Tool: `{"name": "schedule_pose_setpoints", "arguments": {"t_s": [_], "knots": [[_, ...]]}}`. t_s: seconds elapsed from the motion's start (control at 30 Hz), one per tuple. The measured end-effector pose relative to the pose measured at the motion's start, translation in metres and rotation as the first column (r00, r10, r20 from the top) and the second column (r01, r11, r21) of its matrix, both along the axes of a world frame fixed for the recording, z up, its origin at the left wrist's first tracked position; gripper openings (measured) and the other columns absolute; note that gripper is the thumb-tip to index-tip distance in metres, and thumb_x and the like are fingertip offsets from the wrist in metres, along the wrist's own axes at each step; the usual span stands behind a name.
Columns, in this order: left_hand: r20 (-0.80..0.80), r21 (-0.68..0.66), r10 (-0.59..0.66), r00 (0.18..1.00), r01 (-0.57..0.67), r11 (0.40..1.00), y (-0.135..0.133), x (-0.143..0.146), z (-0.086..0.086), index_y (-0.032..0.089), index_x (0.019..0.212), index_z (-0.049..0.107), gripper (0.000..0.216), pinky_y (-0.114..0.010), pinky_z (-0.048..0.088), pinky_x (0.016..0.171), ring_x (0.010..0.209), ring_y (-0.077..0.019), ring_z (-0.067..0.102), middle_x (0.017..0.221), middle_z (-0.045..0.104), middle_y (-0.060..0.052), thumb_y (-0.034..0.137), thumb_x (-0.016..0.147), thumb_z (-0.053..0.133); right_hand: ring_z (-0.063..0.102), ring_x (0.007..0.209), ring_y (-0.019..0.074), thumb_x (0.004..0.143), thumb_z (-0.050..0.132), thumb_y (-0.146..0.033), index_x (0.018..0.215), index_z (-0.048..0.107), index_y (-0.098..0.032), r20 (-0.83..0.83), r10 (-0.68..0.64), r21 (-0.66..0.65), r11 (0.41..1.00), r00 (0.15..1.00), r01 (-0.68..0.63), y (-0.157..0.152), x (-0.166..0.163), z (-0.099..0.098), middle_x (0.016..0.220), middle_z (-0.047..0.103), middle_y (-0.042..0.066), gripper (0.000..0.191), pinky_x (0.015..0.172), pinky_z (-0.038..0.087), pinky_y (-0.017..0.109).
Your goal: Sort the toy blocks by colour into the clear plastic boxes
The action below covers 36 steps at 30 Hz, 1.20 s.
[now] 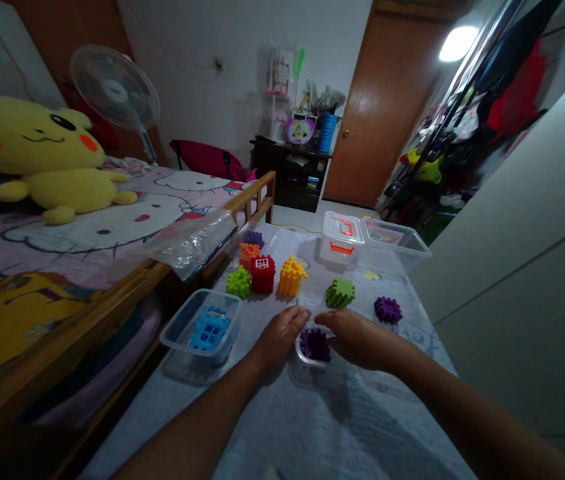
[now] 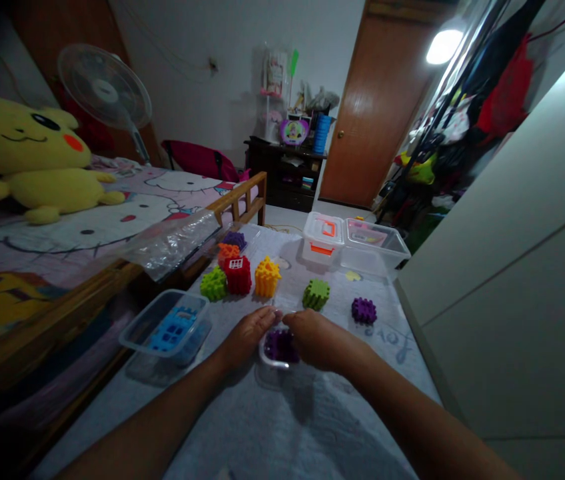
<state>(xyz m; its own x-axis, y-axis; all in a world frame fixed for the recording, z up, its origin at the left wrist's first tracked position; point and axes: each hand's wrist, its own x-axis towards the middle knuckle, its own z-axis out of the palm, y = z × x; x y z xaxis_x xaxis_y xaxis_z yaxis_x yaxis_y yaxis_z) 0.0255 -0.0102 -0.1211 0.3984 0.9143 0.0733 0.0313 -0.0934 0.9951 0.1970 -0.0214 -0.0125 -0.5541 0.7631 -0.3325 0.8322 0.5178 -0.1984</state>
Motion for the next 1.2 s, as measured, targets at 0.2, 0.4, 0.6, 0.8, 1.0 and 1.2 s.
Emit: {"name": "schedule_pose_setpoints", "arguments": {"t_s": [0.2,0.4,0.6,0.8,1.0,1.2], "knots": [[-0.028,0.013,0.006,1.0,-0.006,1.0,0.001,0.0,-0.002,0.018,0.092,0.06,0.04,-0.029,0.043,0.082,0.088,-0.0194,0.057,0.089,0.062,-0.002,0.054,0.096,0.044,0.07,0.089,0.0255,0.084,0.044,-0.002,0.109,0.06,-0.01,0.124,-0.133,-0.011,0.991,0.983,0.135,-0.011,-0.001,-0.012,0.098,0.071,0.017,0.03,0.067,0.045,0.029],[-0.014,0.033,0.015,1.0,-0.015,0.999,0.001,0.001,-0.003,0.017,0.094,0.062,0.041,-0.03,0.043,0.084,0.088,-0.0197,0.057,0.093,0.064,-0.003,0.054,0.095,0.044,0.07,0.081,0.0234,0.086,0.048,-0.011,0.11,0.057,-0.013,0.047,-0.224,-0.03,0.974,0.973,0.226,-0.011,-0.006,-0.027,0.094,0.071,0.013,0.025,0.057,0.035,0.027],[-0.029,0.021,0.017,0.999,-0.017,1.0,0.0,0.001,0.0,0.017,0.093,0.062,0.041,-0.03,0.043,0.083,0.089,-0.0201,0.057,0.092,0.064,-0.003,0.054,0.096,0.043,0.068,0.079,0.0219,0.084,0.049,-0.012,0.112,0.057,-0.014,-0.017,-0.286,-0.049,0.957,0.958,0.285,-0.01,-0.001,-0.033,0.094,0.072,0.013,0.03,0.056,0.033,0.027],[-0.047,0.031,0.002,0.999,-0.001,1.0,-0.001,0.001,0.001,0.018,0.092,0.062,0.039,-0.03,0.043,0.082,0.088,-0.02,0.057,0.091,0.063,-0.003,0.053,0.096,0.043,0.068,0.084,0.0216,0.077,0.065,-0.023,0.104,0.064,-0.015,0.017,-0.204,-0.079,0.976,0.979,0.204,-0.004,-0.005,-0.023,0.097,0.072,0.012,0.028,0.061,0.039,0.024],[-0.046,0.019,-0.004,0.999,0.005,1.0,0.0,0.001,0.0,0.018,0.094,0.062,0.041,-0.03,0.043,0.083,0.09,-0.0206,0.058,0.094,0.066,-0.003,0.054,0.096,0.042,0.069,0.08,0.0204,0.076,0.065,-0.028,0.095,0.068,-0.017,-0.005,-0.183,-0.06,0.981,0.983,0.183,0.001,-0.009,-0.025,0.092,0.074,0.01,0.022,0.061,0.041,0.024],[-0.043,0.03,0.003,0.999,-0.001,1.0,0.0,0.001,0.0,0.018,0.091,0.062,0.041,-0.031,0.043,0.082,0.088,-0.0209,0.058,0.091,0.064,-0.004,0.054,0.096,0.043,0.071,0.084,0.0247,0.081,0.061,-0.028,0.099,0.068,-0.015,0.025,-0.278,0.047,0.96,0.96,0.276,-0.01,-0.014,-0.029,0.094,0.075,0.013,0.024,0.063,0.043,0.027]]}}
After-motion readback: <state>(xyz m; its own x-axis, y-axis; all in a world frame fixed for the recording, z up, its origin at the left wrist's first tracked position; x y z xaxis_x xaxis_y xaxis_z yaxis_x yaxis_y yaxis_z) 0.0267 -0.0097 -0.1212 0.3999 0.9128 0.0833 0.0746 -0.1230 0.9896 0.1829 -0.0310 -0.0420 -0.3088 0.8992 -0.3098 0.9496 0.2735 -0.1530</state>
